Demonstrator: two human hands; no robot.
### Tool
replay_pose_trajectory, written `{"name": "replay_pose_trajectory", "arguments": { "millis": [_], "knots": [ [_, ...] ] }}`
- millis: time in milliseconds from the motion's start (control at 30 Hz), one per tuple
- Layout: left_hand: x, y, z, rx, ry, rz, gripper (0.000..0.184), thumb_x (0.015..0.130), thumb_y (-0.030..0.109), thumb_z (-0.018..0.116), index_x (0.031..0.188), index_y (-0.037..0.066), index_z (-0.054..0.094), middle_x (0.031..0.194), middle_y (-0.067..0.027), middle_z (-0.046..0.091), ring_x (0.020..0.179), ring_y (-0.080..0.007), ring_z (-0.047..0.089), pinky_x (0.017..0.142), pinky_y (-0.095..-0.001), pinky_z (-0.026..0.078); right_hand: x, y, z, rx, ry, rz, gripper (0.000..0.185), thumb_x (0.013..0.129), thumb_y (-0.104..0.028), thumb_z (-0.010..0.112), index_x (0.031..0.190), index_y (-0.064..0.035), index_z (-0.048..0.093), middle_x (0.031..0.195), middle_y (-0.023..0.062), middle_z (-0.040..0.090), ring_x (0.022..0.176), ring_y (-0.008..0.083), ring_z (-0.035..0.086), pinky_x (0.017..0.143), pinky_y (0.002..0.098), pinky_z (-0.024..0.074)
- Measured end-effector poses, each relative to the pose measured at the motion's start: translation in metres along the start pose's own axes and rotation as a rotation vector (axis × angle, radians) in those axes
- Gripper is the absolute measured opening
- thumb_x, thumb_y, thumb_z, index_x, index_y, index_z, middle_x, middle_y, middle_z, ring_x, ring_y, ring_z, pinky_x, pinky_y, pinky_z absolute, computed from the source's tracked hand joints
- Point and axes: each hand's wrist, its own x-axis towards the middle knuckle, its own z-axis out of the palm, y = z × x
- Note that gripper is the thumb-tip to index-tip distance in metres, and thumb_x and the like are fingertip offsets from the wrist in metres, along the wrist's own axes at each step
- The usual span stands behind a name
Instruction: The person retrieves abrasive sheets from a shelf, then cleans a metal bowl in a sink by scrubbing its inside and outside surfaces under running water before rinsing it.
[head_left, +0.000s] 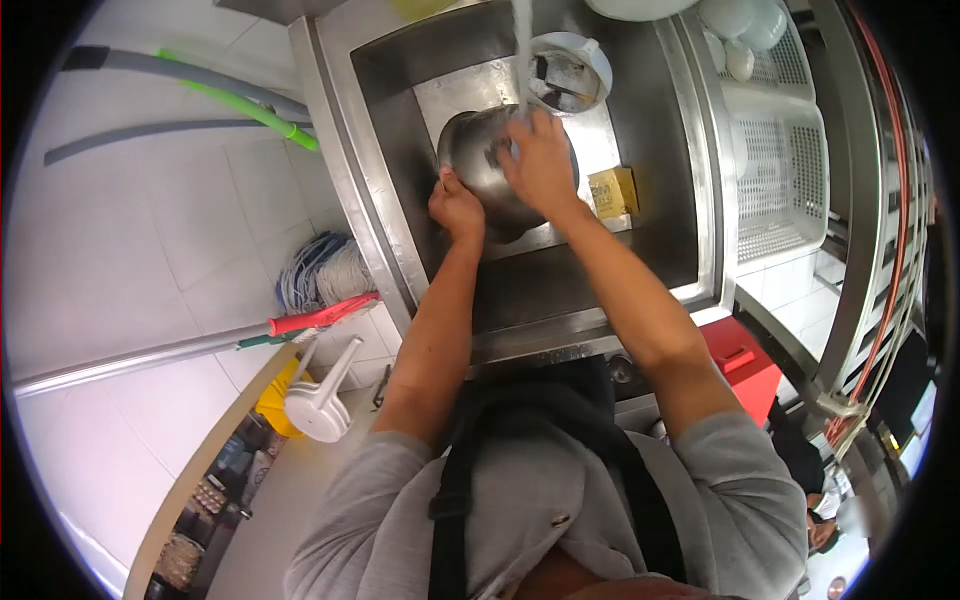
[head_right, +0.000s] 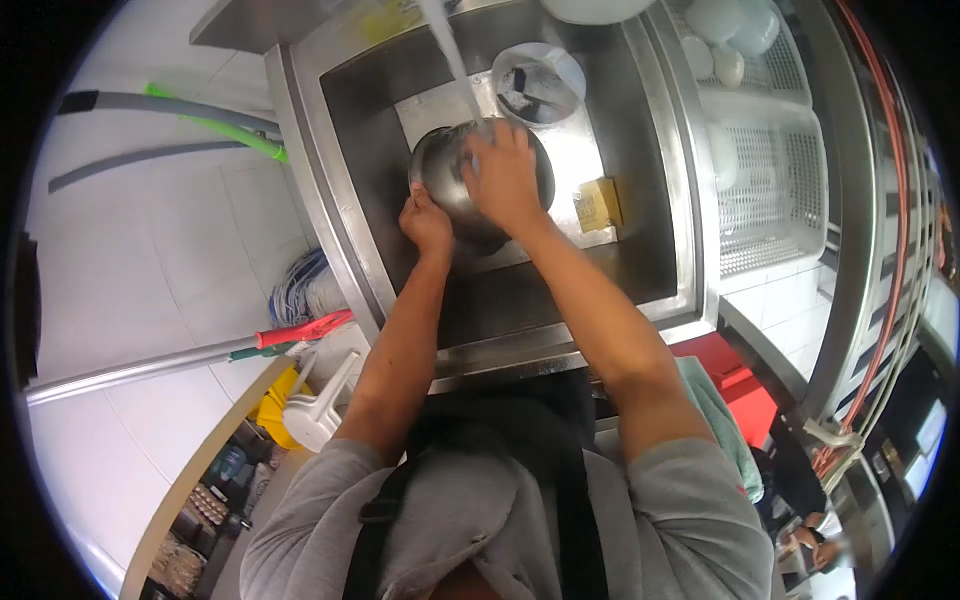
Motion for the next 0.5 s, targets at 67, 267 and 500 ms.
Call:
{"name": "replay_pose_trajectory", "arguments": {
  "millis": [67,267,500],
  "knots": [
    [-0.006,0.015,-0.007,-0.046,-0.025,-0.037,0.048,0.106,0.031,0.050,0.090,-0.010,0.070,0.079,-0.0273,0.069,0.069,-0.0408,0.064,0.066,-0.0465,0.048,0.016,0.018,0.011,-0.008,-0.013,0.047,0.024,0.085,-0.021,0.070,0.105,-0.0073,0.069,0.113,0.0220,0.057,0.106,0.0425,0.054,0.087,0.0532,0.0482],
    [0.001,0.017,-0.002,-0.047,-0.020,-0.104,0.051,0.107,0.033,0.048,0.087,-0.008,0.070,0.078,-0.0273,0.068,0.071,-0.0430,0.065,0.067,-0.0493,0.048,0.005,-0.005,0.000,-0.062,-0.049,-0.049,0.019,0.085,-0.018,0.070,0.101,-0.0090,0.069,0.112,0.0231,0.057,0.104,0.0432,0.056,0.086,0.0523,0.0491],
    [-0.001,0.019,-0.002,-0.002,-0.059,-0.185,0.053,0.106,0.036,0.048,0.086,-0.007,0.071,0.078,-0.0283,0.067,0.071,-0.0467,0.065,0.069,-0.0515,0.049,-0.001,-0.016,0.000,-0.152,-0.074,-0.127,0.022,0.082,-0.019,0.073,0.102,-0.0101,0.071,0.114,0.0250,0.060,0.100,0.0444,0.055,0.087,0.0518,0.0478]
  ]
}}
